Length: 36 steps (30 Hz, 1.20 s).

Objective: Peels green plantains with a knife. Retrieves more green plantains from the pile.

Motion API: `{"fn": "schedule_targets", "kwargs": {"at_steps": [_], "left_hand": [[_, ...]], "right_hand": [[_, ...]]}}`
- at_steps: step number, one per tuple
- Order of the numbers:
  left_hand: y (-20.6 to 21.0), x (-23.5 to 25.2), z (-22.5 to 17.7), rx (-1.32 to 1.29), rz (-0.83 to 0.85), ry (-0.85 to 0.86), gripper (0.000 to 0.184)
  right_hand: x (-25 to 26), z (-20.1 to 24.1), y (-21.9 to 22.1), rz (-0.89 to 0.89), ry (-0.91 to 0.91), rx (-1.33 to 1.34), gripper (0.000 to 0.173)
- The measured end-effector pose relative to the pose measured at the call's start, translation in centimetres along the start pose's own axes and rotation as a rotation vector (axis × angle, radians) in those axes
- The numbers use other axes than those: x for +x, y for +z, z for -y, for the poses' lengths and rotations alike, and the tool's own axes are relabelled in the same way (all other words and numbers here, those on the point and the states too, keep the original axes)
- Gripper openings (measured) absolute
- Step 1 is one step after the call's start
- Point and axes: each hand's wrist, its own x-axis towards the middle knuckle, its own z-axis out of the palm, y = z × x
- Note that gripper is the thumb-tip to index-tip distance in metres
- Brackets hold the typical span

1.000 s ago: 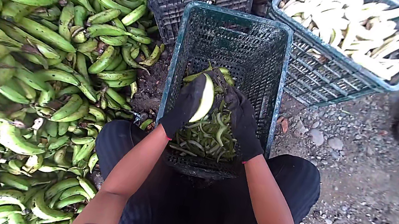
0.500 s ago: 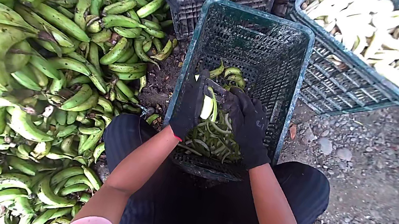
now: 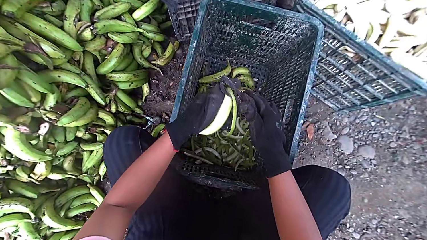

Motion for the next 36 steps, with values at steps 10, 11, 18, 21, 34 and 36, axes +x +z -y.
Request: {"fn": "schedule_targets", "kwargs": {"at_steps": [10,11,18,21,34,36], "left_hand": [[1.1,1.1,1.5,-0.927,-0.221,-0.250,0.061],[1.0,1.2,2.0,-1.014,-0.263,-0.287,0.056],[-0.1,1.5,3.1,-1.557,-0.232,-0.566,0.050],[-0.3,1.7,3.2,-1.585,-0.240,-0.580,0.049],[1.3,0.9,2.8,-0.579,-0.326,-0.231,0.063],[1.3,0.9,2.7,-0.525,-0.330,-0.145,0.065]], "right_hand": [[-0.1,-1.4,1.5,-0.113,-0.103,0.008,0.065],[-0.3,-1.3,2.0,-0.148,-0.168,-0.069,0.069],[-0.7,-0.8,4.0,-0.345,-0.480,-0.199,0.073],[-0.7,-0.7,4.1,-0.367,-0.496,-0.213,0.076],[-1.6,0.4,3.2,-0.135,-0.113,-0.186,0.069],[-2.4,0.6,2.9,-0.113,-0.117,-0.148,0.067]]}}
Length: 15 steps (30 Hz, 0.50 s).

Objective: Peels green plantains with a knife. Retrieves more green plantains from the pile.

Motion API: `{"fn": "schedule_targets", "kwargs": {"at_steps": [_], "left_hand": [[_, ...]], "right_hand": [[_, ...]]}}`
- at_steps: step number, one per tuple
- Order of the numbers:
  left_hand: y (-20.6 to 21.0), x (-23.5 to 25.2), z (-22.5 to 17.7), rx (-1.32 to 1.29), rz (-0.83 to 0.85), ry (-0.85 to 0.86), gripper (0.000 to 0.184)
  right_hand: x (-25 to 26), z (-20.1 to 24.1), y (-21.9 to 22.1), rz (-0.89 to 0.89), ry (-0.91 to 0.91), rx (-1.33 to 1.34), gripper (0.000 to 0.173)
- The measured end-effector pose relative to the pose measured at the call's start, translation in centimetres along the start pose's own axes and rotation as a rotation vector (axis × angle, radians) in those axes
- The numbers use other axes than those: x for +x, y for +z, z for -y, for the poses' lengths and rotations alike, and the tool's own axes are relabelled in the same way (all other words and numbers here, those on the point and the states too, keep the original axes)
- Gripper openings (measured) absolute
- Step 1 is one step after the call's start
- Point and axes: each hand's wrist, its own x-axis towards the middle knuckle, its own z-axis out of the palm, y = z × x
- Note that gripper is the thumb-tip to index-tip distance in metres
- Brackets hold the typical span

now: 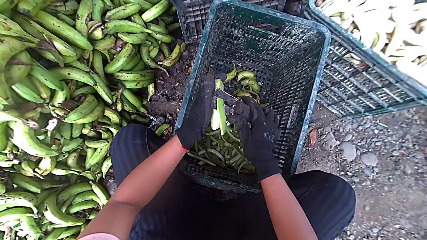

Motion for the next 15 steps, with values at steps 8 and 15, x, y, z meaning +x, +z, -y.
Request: {"fn": "schedule_targets", "kwargs": {"at_steps": [8,15], "left_hand": [[0.9,-1.1,-1.3,0.223,0.121,0.154,0.065],[0.7,-0.4,-1.3,-0.201,0.155,0.060,0.065]], "right_hand": [[0.6,-0.5,0.9,0.117,0.179,0.349,0.058],[1.5,-1.7,0.6,0.045,0.132,0.496,0.068]]}}
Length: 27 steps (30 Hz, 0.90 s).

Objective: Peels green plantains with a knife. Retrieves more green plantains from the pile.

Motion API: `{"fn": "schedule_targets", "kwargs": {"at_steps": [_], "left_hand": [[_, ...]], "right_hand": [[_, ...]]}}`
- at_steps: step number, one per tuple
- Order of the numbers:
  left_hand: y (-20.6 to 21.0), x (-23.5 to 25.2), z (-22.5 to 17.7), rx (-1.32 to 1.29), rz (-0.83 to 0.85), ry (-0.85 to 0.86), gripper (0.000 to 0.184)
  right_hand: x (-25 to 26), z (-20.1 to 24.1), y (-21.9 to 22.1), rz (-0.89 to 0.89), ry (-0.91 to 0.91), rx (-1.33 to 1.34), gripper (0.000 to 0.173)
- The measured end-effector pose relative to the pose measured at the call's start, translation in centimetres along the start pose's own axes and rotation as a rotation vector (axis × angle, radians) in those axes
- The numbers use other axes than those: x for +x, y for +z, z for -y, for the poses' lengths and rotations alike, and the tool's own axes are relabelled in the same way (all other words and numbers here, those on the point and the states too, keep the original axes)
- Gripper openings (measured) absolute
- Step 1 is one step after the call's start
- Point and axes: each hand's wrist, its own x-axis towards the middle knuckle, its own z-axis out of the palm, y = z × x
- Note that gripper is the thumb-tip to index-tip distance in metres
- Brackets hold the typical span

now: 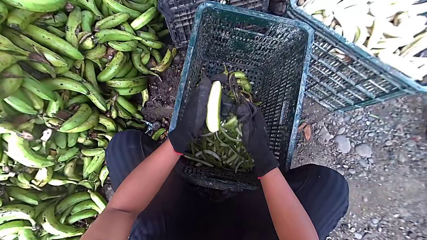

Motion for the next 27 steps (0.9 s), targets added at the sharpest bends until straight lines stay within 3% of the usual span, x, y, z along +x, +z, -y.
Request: {"fn": "schedule_targets", "kwargs": {"at_steps": [2,4,7,9,12,15,17,21,24,27], "left_hand": [[-0.8,0.4,0.2,-0.254,-0.012,-0.082,0.069],[-1.5,0.5,-0.2,-0.391,-0.045,-0.205,0.066],[-2.1,0.5,-1.3,-0.521,-0.075,-0.371,0.061],[-2.5,0.7,-1.4,-0.563,-0.069,-0.423,0.059],[-2.2,0.7,-1.6,-0.399,-0.131,-0.395,0.058],[-1.8,0.6,-1.3,-0.010,-0.169,-0.224,0.055],[-1.4,0.5,-0.3,0.142,-0.144,-0.135,0.055],[-0.5,-0.5,0.0,0.342,-0.064,-0.015,0.048],[0.6,-1.1,-0.6,0.262,-0.037,-0.138,0.046],[-0.2,-0.5,-0.5,0.055,0.094,-0.165,0.050]], "right_hand": [[0.1,-0.6,-0.2,0.007,-0.115,-0.211,0.081],[-0.1,-0.9,0.0,-0.044,-0.296,-0.375,0.082],[-0.7,-0.7,0.2,-0.123,-0.514,-0.456,0.086],[-0.8,-0.4,0.2,-0.130,-0.540,-0.474,0.086],[-1.0,0.2,-0.1,-0.074,-0.467,-0.513,0.082],[-1.2,1.0,-0.2,0.055,-0.209,-0.461,0.066],[-0.6,1.1,0.0,0.123,-0.053,-0.390,0.067],[1.0,0.0,0.0,0.130,0.078,-0.224,0.057],[1.5,-0.5,-0.6,0.095,0.124,-0.062,0.060],[1.3,-0.1,-2.1,0.029,0.076,-0.021,0.069]]}}
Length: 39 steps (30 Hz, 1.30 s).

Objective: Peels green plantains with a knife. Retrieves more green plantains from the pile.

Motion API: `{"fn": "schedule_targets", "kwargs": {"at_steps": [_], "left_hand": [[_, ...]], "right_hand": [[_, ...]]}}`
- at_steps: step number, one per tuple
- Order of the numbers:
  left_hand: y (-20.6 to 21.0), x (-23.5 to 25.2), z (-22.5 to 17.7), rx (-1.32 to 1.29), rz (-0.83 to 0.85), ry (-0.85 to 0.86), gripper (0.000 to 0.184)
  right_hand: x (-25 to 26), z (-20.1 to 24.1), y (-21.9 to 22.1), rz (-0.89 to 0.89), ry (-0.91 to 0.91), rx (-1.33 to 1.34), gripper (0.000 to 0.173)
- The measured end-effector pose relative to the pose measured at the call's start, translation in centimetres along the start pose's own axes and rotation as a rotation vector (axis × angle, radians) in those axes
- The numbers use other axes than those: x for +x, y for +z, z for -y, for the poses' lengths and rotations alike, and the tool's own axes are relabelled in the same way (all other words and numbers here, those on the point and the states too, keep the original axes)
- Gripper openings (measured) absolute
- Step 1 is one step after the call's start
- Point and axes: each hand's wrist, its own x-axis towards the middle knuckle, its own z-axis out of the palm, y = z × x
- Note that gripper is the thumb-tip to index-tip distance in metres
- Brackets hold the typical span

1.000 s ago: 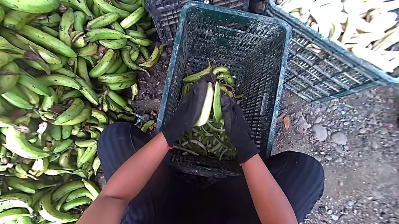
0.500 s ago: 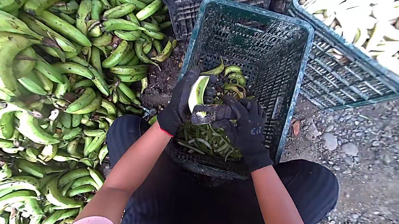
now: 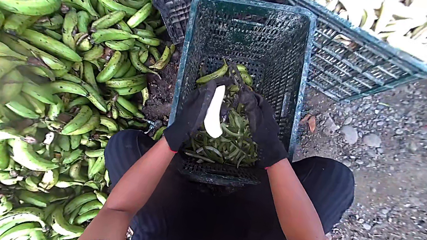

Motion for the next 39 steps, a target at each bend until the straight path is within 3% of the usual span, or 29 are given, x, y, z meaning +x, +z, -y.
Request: {"fn": "schedule_targets", "kwargs": {"at_steps": [3,7,9,11,13,17,19,21,24,27,29,31,34,37,39], "left_hand": [[-1.1,-0.2,-0.4,0.301,0.158,-0.048,0.052],[-2.2,-1.0,2.7,0.881,0.456,-0.371,0.054],[-1.3,-0.7,3.3,1.012,0.567,-0.499,0.053],[0.2,1.1,2.6,0.881,0.485,-0.535,0.049],[1.8,5.1,0.9,0.577,0.345,-0.414,0.047],[8.7,13.2,-8.4,-0.194,0.247,-0.169,0.058],[11.2,15.1,-10.8,-0.258,0.135,-0.217,0.059],[11.6,14.9,-10.7,-0.076,0.171,-0.241,0.062],[7.3,12.1,-8.9,0.212,0.297,-0.196,0.066],[-1.3,7.7,-8.4,0.339,0.220,-0.267,0.061],[-9.0,4.0,-7.8,0.279,0.021,-0.296,0.058],[-15.8,-0.6,-7.1,0.141,-0.292,-0.275,0.048],[-22.2,-9.4,-4.4,0.002,-0.689,-0.244,0.041],[-25.3,-18.6,2.5,-0.003,-0.917,-0.365,0.043],[-25.2,-24.0,8.2,0.021,-0.921,-0.546,0.048]], "right_hand": [[-0.9,1.0,-3.1,-0.114,0.005,0.032,0.062],[-2.9,1.4,-8.7,-0.350,0.001,0.139,0.052],[-3.0,-0.1,-11.4,-0.471,-0.054,0.233,0.051],[-3.6,-1.0,-13.4,-0.548,-0.051,0.305,0.047],[-4.5,-1.2,-14.4,-0.584,0.005,0.347,0.050],[-5.9,-1.4,-14.2,-0.546,0.054,0.387,0.059],[-6.0,-1.4,-14.0,-0.520,0.060,0.371,0.063],[-6.5,-1.6,-13.9,-0.506,0.057,0.337,0.064],[-6.4,-1.8,-13.8,-0.451,0.016,0.350,0.062],[-4.9,-1.9,-13.1,-0.417,-0.065,0.435,0.056],[-3.9,-1.5,-12.1,-0.332,-0.113,0.478,0.055],[-3.7,-0.7,-10.5,-0.168,-0.115,0.449,0.072],[-4.2,0.5,-7.0,0.115,-0.066,0.405,0.087],[-5.3,0.5,-2.3,0.299,0.104,0.258,0.059],[-6.3,-0.2,0.6,0.375,0.169,0.036,0.050]]}}
